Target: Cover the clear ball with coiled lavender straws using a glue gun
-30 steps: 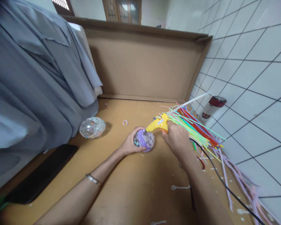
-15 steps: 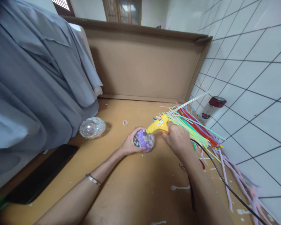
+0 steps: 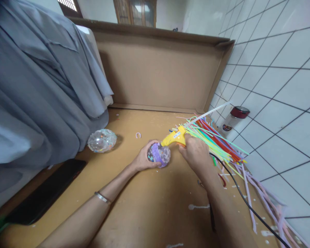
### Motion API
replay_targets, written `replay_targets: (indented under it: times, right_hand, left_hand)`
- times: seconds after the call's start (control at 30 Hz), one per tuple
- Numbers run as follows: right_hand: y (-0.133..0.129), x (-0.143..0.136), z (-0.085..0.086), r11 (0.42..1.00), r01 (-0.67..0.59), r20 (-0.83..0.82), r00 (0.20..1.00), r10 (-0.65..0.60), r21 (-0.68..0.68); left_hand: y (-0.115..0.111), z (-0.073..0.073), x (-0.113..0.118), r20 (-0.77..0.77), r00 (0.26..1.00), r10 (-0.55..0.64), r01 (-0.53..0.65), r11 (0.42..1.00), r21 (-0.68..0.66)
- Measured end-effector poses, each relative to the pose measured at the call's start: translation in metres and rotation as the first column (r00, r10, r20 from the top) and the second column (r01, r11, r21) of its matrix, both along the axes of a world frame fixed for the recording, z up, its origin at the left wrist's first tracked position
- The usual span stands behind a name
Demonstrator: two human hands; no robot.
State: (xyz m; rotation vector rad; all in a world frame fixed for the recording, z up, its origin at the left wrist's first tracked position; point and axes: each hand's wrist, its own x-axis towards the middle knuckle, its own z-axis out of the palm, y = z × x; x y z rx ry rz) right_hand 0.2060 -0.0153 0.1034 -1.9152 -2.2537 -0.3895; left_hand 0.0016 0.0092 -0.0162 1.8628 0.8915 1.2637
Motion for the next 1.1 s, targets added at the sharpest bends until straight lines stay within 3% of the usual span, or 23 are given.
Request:
replay_targets:
  times: [0.57,1.1]
  right_hand:
    - [0.0013,0.0003,0.0038,0.997,0.017,0.010,1.000,-0.016,-0.070]
    - [0.0036,0.0029,-0.0009,1.000,0.005,-0.002,1.000,-0.005,-0.017]
  left_hand:
    - [-0.0003,-0.0003,0.0000,0.006,1.000,-0.012,0.012,1.000,0.006]
    - [0.0004,-0.0005,0.0003,0.010,1.000,-0.017,0.017,1.000,0.021]
